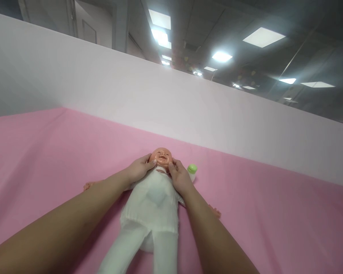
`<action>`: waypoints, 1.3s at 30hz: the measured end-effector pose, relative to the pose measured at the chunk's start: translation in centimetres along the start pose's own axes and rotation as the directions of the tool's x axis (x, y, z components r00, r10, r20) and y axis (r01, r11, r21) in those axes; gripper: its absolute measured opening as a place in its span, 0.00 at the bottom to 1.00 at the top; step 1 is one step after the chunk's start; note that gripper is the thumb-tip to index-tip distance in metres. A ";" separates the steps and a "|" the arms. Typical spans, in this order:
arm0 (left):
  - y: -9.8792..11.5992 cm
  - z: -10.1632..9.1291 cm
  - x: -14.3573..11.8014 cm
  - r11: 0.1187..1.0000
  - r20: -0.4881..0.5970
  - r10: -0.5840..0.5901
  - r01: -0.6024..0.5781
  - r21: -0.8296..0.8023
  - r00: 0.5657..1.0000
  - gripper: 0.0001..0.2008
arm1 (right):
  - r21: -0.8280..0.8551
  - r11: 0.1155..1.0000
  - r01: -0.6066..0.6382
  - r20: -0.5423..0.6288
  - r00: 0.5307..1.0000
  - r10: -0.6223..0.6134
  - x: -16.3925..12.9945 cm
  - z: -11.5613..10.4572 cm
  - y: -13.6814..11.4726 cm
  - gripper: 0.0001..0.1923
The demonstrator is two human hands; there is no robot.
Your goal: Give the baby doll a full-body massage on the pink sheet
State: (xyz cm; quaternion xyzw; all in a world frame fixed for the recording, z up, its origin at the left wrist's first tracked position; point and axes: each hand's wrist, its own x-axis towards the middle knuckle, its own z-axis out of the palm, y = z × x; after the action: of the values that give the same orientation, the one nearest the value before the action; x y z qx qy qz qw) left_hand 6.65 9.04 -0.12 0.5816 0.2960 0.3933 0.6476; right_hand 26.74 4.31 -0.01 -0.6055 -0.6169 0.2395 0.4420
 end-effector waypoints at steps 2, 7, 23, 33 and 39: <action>0.0 0.0 0.2 0.994 0.026 -0.014 0.017 -0.106 1.000 0.31 | 0.006 1.000 -0.002 -0.007 1.000 0.002 0.1 0.0 0.3 0.25; 0.6 0.2 0.0 0.986 0.008 -0.053 0.053 -0.158 0.999 0.29 | -0.026 0.999 -0.036 -0.043 0.998 0.035 0.0 0.2 0.3 0.27; 0.6 0.5 -0.3 0.894 -0.089 0.110 -0.059 0.445 0.990 0.32 | -0.377 0.920 -0.103 0.007 0.993 0.114 -0.9 0.3 -2.1 0.29; 0.1 0.1 -0.3 0.961 -0.055 0.125 -0.108 0.253 0.991 0.31 | -0.358 0.934 0.000 0.016 1.000 0.007 -1.0 0.0 -0.5 0.18; -0.1 0.2 -0.1 0.856 -0.172 0.234 -0.118 0.503 0.957 0.29 | -0.421 0.903 0.089 -0.027 0.994 -0.110 -2.1 -0.3 -0.9 0.17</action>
State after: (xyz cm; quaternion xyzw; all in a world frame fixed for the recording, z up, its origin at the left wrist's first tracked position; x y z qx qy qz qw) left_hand 6.75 8.88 -0.23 0.7019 0.4027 0.4277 0.4028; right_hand 26.24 2.10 0.34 -0.6599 -0.6726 0.0633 0.3288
